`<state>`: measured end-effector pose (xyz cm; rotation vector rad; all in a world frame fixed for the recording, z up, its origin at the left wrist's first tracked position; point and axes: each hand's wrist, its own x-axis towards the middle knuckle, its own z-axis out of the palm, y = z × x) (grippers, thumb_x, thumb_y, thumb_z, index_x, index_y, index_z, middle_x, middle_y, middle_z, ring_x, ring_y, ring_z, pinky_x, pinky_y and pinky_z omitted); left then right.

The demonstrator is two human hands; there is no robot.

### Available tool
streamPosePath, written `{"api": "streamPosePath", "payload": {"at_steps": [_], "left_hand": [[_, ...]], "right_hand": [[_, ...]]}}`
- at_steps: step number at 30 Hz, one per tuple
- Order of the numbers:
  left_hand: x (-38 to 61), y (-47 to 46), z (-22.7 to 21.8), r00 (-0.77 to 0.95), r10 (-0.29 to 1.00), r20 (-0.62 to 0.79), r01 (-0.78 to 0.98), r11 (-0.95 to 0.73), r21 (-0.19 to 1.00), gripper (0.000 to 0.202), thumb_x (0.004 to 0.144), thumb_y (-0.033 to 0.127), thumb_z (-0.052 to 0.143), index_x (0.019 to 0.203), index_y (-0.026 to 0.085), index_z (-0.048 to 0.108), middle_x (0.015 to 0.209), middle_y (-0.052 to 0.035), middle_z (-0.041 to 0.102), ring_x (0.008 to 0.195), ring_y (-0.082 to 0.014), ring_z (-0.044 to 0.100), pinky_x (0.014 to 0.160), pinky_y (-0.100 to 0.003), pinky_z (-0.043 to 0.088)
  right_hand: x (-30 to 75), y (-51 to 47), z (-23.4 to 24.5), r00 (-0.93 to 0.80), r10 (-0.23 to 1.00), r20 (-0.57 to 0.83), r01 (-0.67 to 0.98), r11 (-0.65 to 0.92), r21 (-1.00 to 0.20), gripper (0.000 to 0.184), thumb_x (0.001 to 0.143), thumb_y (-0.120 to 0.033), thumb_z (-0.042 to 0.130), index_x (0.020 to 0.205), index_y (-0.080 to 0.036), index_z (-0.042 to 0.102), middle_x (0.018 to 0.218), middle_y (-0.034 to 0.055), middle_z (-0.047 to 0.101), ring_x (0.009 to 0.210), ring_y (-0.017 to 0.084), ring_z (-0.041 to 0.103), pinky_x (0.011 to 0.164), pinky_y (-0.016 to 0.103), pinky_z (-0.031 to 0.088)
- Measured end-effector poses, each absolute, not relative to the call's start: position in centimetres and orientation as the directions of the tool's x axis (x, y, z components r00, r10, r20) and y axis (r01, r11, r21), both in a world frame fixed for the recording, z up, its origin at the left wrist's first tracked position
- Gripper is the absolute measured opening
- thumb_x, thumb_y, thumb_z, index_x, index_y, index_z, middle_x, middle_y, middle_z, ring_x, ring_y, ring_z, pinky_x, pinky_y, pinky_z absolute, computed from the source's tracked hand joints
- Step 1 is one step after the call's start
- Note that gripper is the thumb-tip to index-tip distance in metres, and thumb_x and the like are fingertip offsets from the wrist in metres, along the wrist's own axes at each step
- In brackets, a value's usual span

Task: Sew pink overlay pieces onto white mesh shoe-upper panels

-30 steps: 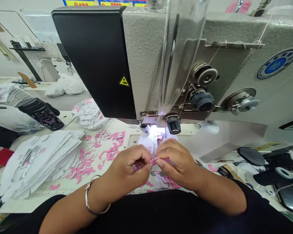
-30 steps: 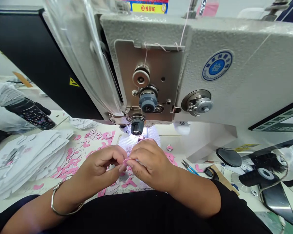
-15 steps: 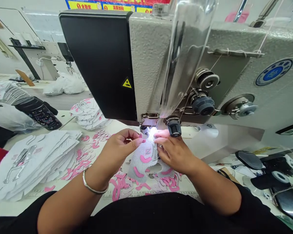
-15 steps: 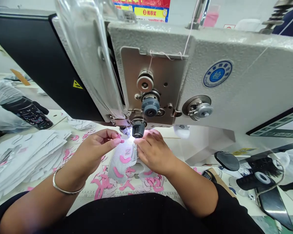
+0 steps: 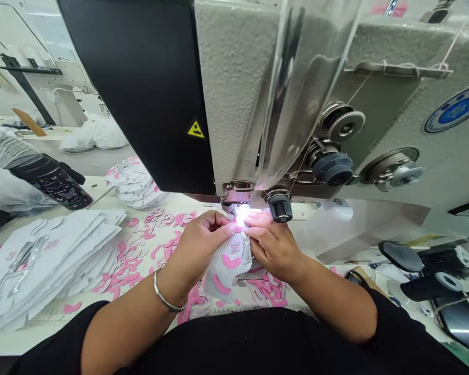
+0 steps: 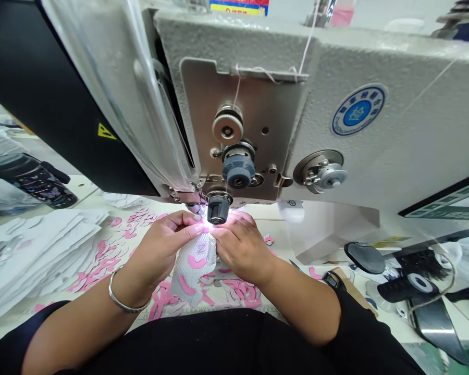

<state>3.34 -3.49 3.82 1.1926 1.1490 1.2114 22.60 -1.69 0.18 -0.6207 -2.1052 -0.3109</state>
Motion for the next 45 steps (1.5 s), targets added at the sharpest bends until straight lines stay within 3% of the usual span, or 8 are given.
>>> {"api": "streamPosePath", "payload": {"at_steps": [12, 17, 31, 39, 45], "left_hand": [[3.6, -3.5, 2.8, -0.013, 0.991, 0.136, 0.072, -0.135, 0.988, 0.021, 0.078, 0.034, 0.072, 0.074, 0.019, 0.057, 0.082, 0.0003, 0.057, 0.076, -0.0138, 0.052, 0.070, -0.025, 0.043], [3.5, -3.5, 3.2, -0.001, 0.995, 0.102, 0.063, -0.102, 0.993, 0.019, 0.077, 0.033, 0.071, 0.083, 0.020, 0.059, 0.087, -0.0008, 0.060, 0.077, -0.0151, 0.054, 0.070, -0.026, 0.043], [3.2, -3.9, 3.3, 0.031, 0.996, 0.079, 0.146, -0.083, 0.986, 0.015, 0.081, 0.030, 0.064, 0.075, 0.020, 0.055, 0.076, 0.0016, 0.053, 0.070, -0.0133, 0.046, 0.063, -0.024, 0.038], [3.5, -3.7, 4.3, 0.056, 0.998, -0.020, -0.088, 0.025, 0.996, 0.020, 0.073, 0.025, 0.071, 0.082, 0.020, 0.054, 0.080, 0.0025, 0.055, 0.071, -0.0119, 0.052, 0.065, -0.024, 0.042], [4.0, -3.1, 6.0, 0.071, 0.984, -0.163, -0.228, 0.175, 0.958, 0.028, 0.066, 0.019, 0.077, 0.088, 0.019, 0.060, 0.078, 0.0016, 0.061, 0.069, -0.0132, 0.058, 0.064, -0.026, 0.047]], "right_hand": [[22.6, -1.7, -0.4, -0.486, 0.311, 0.817, 0.569, 0.822, 0.025, 0.041, 0.083, -0.010, 0.061, 0.121, -0.025, 0.059, 0.105, 0.0066, 0.066, 0.106, 0.024, 0.061, 0.093, 0.046, 0.052], [22.4, -2.0, 0.0, -0.484, 0.319, 0.815, 0.589, 0.807, 0.034, 0.039, 0.082, -0.011, 0.061, 0.119, -0.024, 0.061, 0.103, 0.0073, 0.065, 0.106, 0.025, 0.060, 0.093, 0.046, 0.050], [22.4, -2.4, 0.0, -0.490, 0.330, 0.807, 0.584, 0.811, 0.023, 0.039, 0.079, -0.009, 0.060, 0.114, -0.025, 0.062, 0.109, 0.0071, 0.064, 0.096, 0.021, 0.061, 0.080, 0.038, 0.049], [22.2, -2.8, 0.2, -0.488, 0.378, 0.787, 0.605, 0.796, -0.008, 0.034, 0.083, -0.011, 0.057, 0.113, -0.025, 0.063, 0.107, 0.0062, 0.064, 0.097, 0.021, 0.060, 0.084, 0.040, 0.048], [21.5, -3.0, 1.5, -0.439, 0.447, 0.779, 0.625, 0.775, -0.093, 0.025, 0.089, -0.011, 0.053, 0.107, -0.022, 0.064, 0.092, 0.0060, 0.067, 0.090, 0.021, 0.061, 0.083, 0.041, 0.049]]}}
